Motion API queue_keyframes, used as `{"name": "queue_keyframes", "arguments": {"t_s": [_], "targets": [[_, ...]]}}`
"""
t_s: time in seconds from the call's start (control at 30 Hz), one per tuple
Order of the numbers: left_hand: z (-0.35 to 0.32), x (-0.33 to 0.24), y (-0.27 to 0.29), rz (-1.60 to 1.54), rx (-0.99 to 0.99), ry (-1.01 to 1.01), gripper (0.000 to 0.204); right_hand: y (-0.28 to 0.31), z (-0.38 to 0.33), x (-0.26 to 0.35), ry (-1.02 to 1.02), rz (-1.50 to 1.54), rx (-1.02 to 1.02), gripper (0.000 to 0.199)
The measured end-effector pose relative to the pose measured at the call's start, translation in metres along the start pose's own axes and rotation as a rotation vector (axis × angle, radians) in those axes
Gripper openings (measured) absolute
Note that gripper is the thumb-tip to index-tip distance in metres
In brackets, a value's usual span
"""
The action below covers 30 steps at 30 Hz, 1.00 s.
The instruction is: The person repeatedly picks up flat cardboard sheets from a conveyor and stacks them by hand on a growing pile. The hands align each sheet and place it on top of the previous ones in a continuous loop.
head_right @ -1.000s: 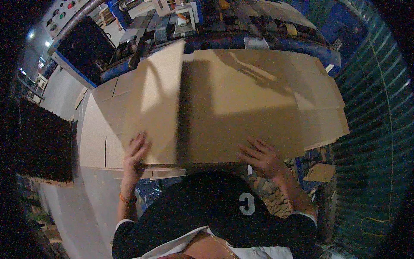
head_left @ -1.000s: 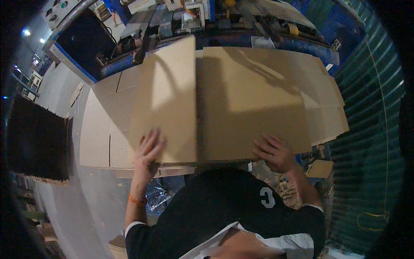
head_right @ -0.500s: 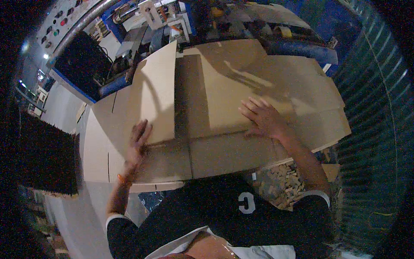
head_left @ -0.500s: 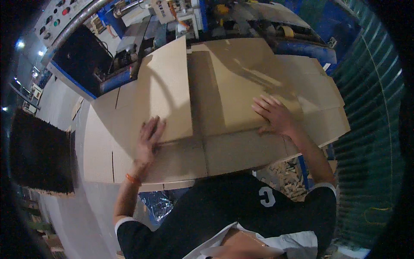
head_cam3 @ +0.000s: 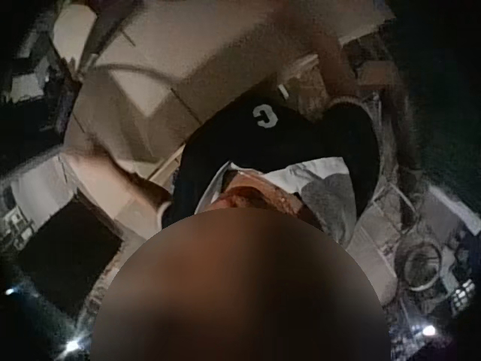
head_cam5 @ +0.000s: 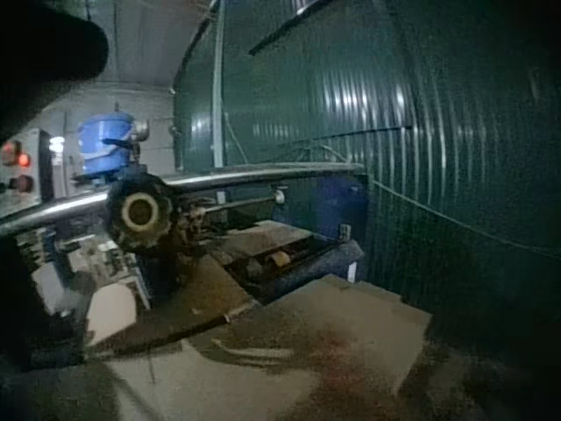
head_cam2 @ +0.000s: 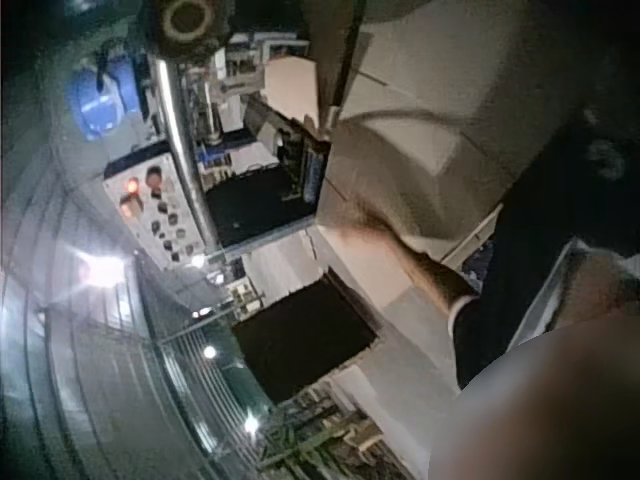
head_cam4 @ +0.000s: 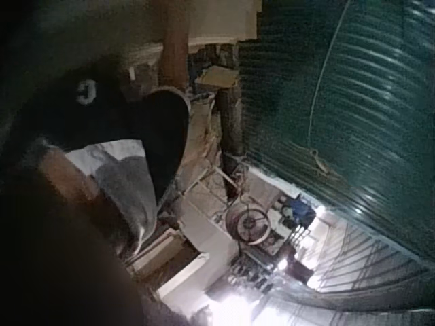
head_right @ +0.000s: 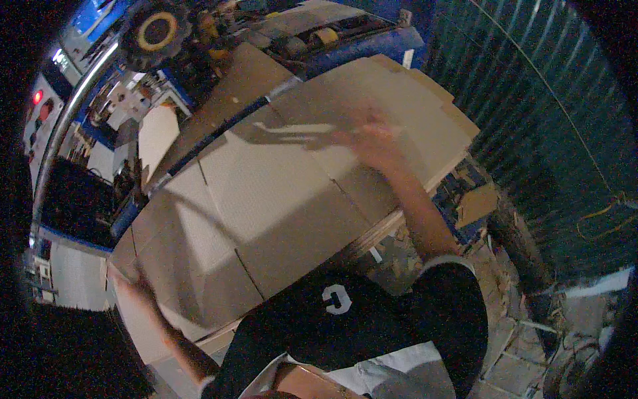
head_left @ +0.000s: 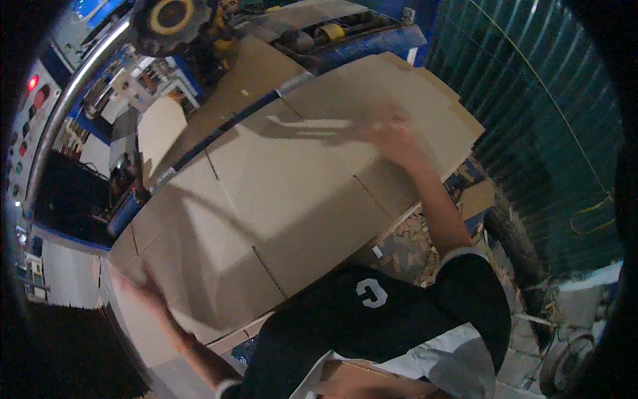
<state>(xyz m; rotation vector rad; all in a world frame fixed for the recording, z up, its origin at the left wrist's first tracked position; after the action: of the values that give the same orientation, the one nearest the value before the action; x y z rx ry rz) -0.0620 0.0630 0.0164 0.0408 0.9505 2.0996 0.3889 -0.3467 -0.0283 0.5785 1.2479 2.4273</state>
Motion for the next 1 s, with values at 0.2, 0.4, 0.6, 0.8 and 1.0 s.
{"name": "queue_keyframes", "arguments": {"t_s": [0.2, 0.4, 0.6, 0.8, 1.0], "targets": [[-0.152, 0.217, 0.051, 0.384, -0.047, 0.989, 0.073, 0.037, -0.152, -0.076, -0.677, -0.437, -0.131, 0.075], [-0.143, 0.177, 0.061, 0.248, -0.255, 0.977, 0.073, 0.022, -0.128, -0.094, -0.638, -0.326, -0.091, 0.065], [-0.096, 0.136, 0.142, -0.564, -0.384, 1.021, 0.062, 0.045, -0.123, -0.094, -0.553, 0.187, -0.879, 0.043], [-0.077, 0.218, 0.153, -1.428, -0.415, 0.786, 0.047, 0.032, -0.127, -0.102, -0.553, 0.836, -1.46, 0.033], [-0.116, 0.242, 0.093, -1.082, -0.185, 1.28, 0.032, 0.123, -0.074, -0.058, -0.423, 1.04, -1.105, 0.036]]}}
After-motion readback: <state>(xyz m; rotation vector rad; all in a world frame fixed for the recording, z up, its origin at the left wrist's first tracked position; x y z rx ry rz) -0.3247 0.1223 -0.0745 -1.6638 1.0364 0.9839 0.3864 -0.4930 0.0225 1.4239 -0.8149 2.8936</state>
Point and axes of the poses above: each hand's wrist, its own z-axis towards the middle knuckle, its own y-axis out of the back of the hand, x = y × z, the point moved 5 cm from there along z, towards the middle knuckle, and after that the axes turned 14 degrees about y, right-handed, at the moved point
